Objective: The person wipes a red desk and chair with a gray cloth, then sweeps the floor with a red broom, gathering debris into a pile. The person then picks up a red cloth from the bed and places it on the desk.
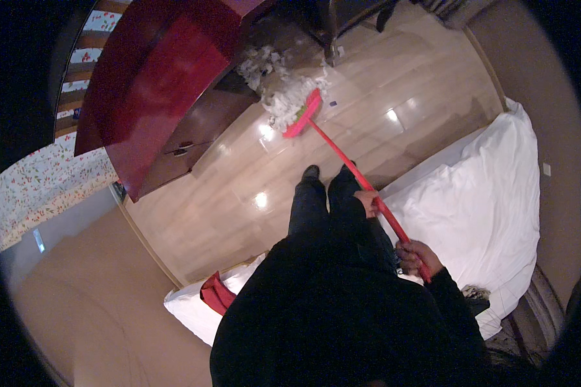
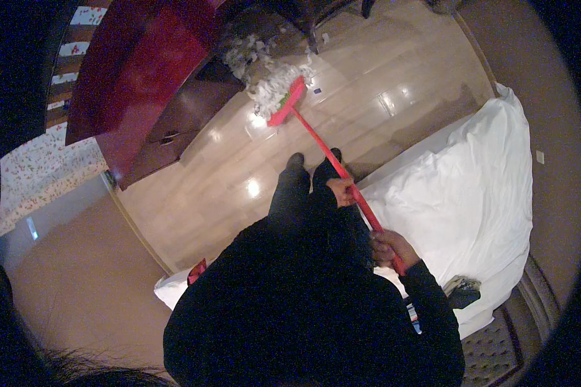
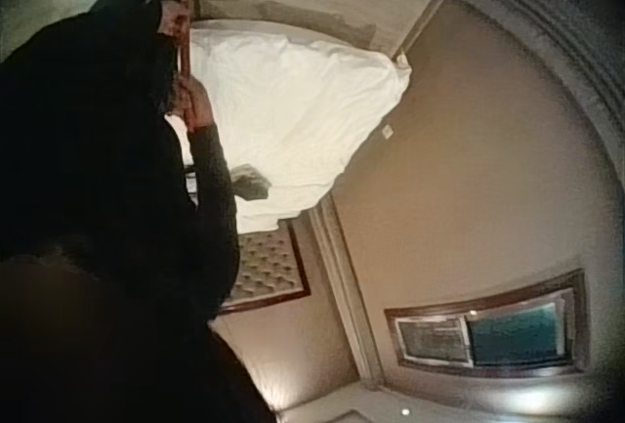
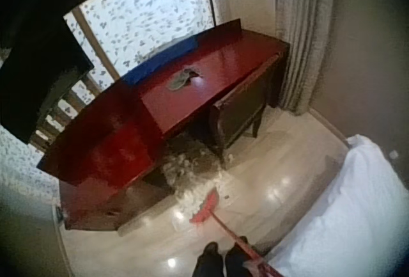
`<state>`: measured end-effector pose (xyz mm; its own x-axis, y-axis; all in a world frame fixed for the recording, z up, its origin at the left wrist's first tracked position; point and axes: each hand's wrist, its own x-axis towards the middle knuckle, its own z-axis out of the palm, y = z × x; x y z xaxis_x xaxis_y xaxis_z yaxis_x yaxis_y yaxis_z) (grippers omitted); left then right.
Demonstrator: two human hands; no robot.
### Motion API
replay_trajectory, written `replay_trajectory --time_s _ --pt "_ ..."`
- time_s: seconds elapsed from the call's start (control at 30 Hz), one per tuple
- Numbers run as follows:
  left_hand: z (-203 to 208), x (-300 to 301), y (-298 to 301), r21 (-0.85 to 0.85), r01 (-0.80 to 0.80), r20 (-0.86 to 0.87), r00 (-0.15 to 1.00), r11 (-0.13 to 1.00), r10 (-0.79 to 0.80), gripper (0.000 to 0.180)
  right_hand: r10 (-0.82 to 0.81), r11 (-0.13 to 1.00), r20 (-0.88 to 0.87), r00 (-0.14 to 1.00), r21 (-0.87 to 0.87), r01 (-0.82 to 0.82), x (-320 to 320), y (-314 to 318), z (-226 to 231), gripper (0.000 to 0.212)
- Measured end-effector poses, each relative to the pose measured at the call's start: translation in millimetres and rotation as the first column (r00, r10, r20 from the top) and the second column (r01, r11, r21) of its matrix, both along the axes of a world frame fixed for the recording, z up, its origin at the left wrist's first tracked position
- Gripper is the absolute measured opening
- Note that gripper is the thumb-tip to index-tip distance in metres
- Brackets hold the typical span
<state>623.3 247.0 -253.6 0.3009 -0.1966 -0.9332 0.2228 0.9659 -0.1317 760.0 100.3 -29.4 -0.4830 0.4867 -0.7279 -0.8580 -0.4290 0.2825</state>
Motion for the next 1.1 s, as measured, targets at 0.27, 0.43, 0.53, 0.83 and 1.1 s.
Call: replay_trajectory --time_s 0.27,0.43,0.53,0.83,1.1 --pt "19.6 -5.4 60.9 0.123 -0.027 0.072 0.997 0.992 0.018 0.015 -0.016 0.992 -0.044 0.999 0.123 0.021 -2.8 40.5 -19.6 0.010" --pt "32.3 -4.0 44.0 0.005 -0.040 0.126 0.991 0.999 0.039 0.015 0.020 0.997 0.031 0.999 0.070 -0.022 3.1 23.0 8.9 0.013" --pt "25.3 -1.8 48.3 -0.036 -0.032 0.113 0.993 0.999 0.036 0.016 0.018 0.999 0.042 0.999 0.048 -0.020 -1.9 30.2 3.0 0.018" --pt "7.3 7.3 124.0 0.113 -0.125 0.072 0.990 0.986 0.117 0.022 0.014 0.976 0.081 0.997 0.216 -0.031 -6.0 109.9 -72.5 0.026" --pt "14.2 -10.2 164.5 0.242 -0.151 0.286 0.955 0.958 0.078 0.031 0.025 0.943 0.024 0.999 0.332 -0.032 -6.8 175.5 -115.4 0.024"
